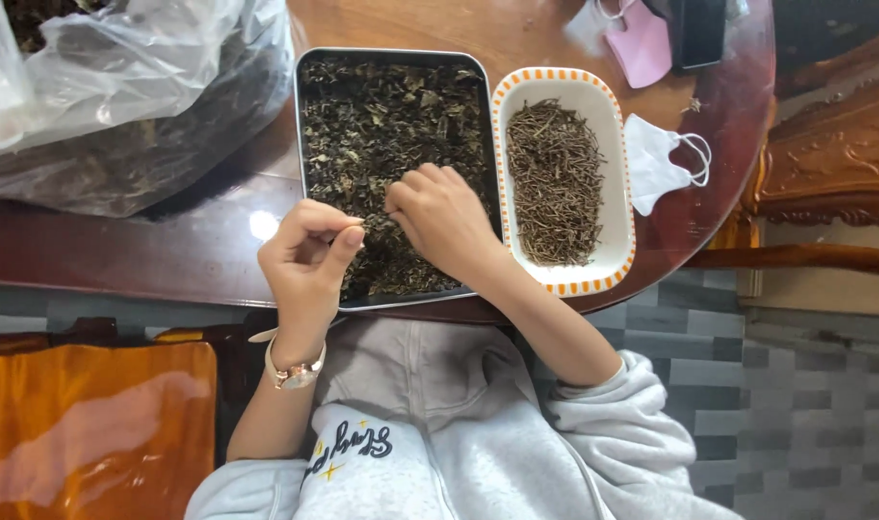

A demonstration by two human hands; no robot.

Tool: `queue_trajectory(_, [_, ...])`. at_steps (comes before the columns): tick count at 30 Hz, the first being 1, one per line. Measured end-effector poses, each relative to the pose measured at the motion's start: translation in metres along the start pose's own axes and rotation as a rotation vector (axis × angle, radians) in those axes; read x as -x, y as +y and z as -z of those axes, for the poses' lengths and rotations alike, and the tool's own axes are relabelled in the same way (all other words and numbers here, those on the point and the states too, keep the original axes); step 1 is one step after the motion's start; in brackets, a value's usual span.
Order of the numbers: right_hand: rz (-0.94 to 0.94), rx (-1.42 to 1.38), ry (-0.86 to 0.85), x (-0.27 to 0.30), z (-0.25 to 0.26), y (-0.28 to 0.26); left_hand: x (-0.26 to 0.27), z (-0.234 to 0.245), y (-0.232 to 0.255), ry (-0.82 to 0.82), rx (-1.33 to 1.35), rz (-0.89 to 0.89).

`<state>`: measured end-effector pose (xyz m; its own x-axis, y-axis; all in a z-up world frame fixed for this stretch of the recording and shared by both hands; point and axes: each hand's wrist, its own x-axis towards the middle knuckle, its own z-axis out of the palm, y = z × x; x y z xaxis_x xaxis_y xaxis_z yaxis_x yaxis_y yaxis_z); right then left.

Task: Manually sorting dried tea leaves by picking out stems and placing them into a separate container.

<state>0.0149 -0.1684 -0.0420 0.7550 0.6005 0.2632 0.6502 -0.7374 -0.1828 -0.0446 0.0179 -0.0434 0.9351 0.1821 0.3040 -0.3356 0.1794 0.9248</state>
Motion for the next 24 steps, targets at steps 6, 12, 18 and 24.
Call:
queue_trajectory(6, [-0.199, -0.472, 0.088, 0.009, 0.041, 0.002, -0.004, -0.004, 0.003, -0.009, 0.031, -0.023])
queue_trajectory(12, [-0.303, -0.598, 0.173, 0.018, 0.061, -0.002, -0.004, -0.003, 0.001, -0.037, 0.02, -0.021])
queue_trajectory(18, [-0.213, -0.723, 0.255, 0.023, 0.075, -0.008, -0.009, -0.01, 0.013, -0.121, -0.05, -0.044])
queue_trajectory(24, [-0.139, -0.79, 0.327, 0.029, 0.074, -0.024, -0.011, -0.014, 0.012, -0.216, -0.17, -0.104])
